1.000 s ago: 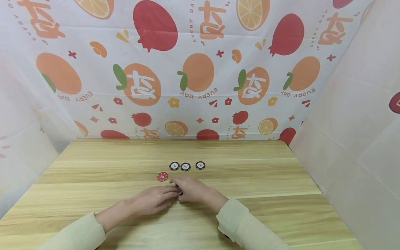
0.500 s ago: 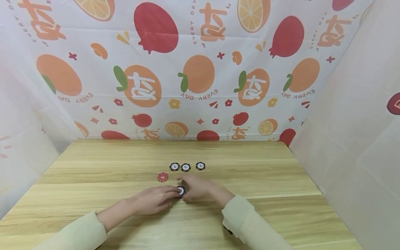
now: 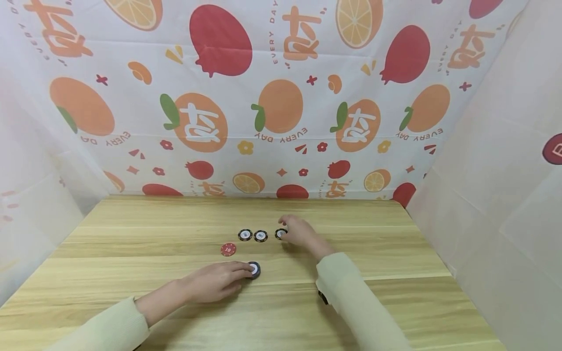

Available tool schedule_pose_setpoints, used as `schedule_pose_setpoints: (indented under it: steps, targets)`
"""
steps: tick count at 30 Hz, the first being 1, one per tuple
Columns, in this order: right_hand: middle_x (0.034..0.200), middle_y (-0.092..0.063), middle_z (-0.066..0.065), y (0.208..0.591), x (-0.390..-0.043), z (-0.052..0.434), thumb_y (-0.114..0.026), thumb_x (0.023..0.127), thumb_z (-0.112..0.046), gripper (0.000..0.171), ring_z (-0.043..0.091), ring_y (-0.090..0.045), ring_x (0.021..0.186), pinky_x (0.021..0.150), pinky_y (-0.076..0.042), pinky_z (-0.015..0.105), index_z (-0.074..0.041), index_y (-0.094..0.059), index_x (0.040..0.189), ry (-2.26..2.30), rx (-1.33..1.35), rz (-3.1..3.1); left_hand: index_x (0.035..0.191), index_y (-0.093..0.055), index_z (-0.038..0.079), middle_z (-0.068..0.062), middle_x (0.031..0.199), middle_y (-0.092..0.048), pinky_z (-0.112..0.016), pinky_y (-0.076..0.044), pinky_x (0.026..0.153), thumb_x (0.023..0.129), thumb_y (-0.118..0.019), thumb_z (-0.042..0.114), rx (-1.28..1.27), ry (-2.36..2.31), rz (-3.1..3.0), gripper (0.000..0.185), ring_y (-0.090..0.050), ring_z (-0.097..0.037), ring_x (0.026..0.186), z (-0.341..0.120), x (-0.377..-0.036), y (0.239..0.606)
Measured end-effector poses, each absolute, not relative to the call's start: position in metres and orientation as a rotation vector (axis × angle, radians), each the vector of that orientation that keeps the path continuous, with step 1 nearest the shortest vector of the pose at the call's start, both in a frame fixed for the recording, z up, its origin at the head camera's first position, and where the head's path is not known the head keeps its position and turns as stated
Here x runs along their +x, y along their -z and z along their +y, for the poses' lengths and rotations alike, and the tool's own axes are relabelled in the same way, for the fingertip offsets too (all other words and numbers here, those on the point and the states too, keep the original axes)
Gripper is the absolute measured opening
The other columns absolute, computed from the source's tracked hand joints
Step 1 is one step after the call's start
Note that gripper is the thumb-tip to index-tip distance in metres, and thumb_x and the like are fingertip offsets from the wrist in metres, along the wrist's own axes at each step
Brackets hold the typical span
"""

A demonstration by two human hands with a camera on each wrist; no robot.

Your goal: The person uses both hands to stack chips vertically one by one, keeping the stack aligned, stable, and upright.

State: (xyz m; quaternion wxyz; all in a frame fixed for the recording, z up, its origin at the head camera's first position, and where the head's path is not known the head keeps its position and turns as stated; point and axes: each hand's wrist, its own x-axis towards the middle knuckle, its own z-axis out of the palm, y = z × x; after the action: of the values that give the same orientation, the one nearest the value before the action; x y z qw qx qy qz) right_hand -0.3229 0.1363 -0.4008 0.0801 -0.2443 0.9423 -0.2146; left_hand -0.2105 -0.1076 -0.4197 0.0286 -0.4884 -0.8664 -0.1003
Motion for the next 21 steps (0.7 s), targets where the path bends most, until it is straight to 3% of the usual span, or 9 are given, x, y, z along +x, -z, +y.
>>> schedule_pose_setpoints:
  steps: [6,14,21]
  targets:
    - [0.118,-0.056,0.013,0.411,-0.335,0.133,-0.066,0.082,-0.007,0.048,0.022,-0.054,0.105,0.086,-0.046,0.036,-0.002,-0.048,0.126,0.622,-0.683,2.795,0.118,-0.058,0.001,-0.011,0.124,-0.054,-0.032,-0.041,0.096,0.088,-0.059,0.015,-1.506,0.302,-2.672,0.034,-0.05,-0.022,0.114,-0.108,-0.211,0.42]
    - [0.095,-0.056,0.008,0.42,-0.339,0.126,-0.07,0.08,-0.014,0.027,0.019,-0.053,0.085,0.077,-0.048,0.032,-0.001,-0.064,0.103,0.388,-0.819,2.86,0.118,-0.058,0.001,-0.011,0.124,-0.054,-0.031,-0.041,0.096,0.088,-0.059,0.014,-1.505,0.31,-2.673,0.033,-0.05,-0.022,0.114,-0.107,-0.209,0.42]
    - [0.092,-0.053,0.006,0.418,-0.337,0.121,-0.069,0.08,-0.011,0.024,0.017,-0.05,0.08,0.076,-0.047,0.03,-0.002,-0.065,0.102,0.38,-0.803,2.872,0.119,-0.058,0.001,-0.011,0.124,-0.053,-0.031,-0.041,0.096,0.088,-0.058,0.014,-1.492,0.299,-2.682,0.033,-0.05,-0.022,0.115,-0.107,-0.21,0.421]
